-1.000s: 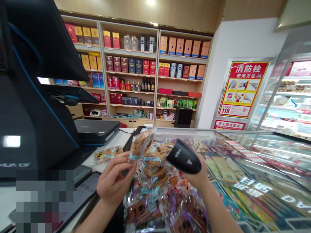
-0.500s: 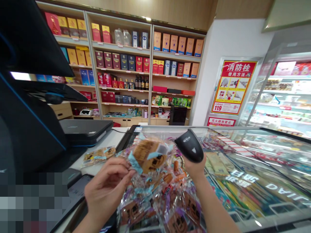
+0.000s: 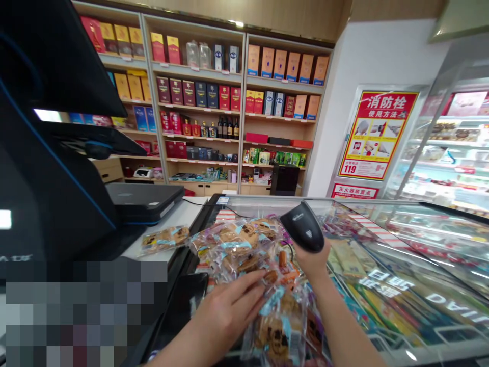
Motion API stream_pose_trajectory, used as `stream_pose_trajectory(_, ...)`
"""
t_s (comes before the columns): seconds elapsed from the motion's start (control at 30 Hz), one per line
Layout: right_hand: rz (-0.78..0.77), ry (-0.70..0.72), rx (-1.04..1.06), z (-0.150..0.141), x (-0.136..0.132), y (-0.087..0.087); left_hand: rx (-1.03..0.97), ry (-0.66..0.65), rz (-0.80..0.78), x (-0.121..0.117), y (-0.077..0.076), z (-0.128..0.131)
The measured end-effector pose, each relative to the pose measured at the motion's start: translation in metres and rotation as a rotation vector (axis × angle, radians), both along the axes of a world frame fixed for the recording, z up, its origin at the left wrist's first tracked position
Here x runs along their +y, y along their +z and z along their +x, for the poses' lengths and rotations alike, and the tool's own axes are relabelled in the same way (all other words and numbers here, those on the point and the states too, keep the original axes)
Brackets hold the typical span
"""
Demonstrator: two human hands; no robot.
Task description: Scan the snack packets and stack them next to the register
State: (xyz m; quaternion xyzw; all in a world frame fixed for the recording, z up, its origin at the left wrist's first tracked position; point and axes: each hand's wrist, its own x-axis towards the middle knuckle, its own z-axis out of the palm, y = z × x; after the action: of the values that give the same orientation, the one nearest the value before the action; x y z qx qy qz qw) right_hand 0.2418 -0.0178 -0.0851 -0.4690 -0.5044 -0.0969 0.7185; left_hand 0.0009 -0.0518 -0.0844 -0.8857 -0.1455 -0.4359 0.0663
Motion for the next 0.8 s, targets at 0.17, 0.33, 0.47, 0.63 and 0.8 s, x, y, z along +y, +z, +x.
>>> stream_pose_trajectory(0.17,-0.002,0.003,-0.051,-0.001,0.000,0.001,-0.085,-0.095,0.069,-0.007,-0.001,-0.007)
stream_pose_trajectory(0.33,-0.003,-0.010,-0.070,0.002,0.002,0.000,-0.558,0.136,-0.069,0.017,0.015,-0.025)
stream_pose_trajectory(0.47,-0.013,-0.027,-0.072,0.005,0.004,-0.004,-1.127,0.548,-0.518,0.070,0.017,-0.050)
stream_pose_trajectory(0.63,-0.015,-0.018,-0.075,0.004,0.006,-0.005,-1.559,0.579,-1.282,0.111,0.002,-0.071)
stream_pose_trajectory(0.8,0.003,-0.017,-0.088,0.000,0.005,-0.002,-1.559,0.522,-1.358,0.118,-0.009,-0.068)
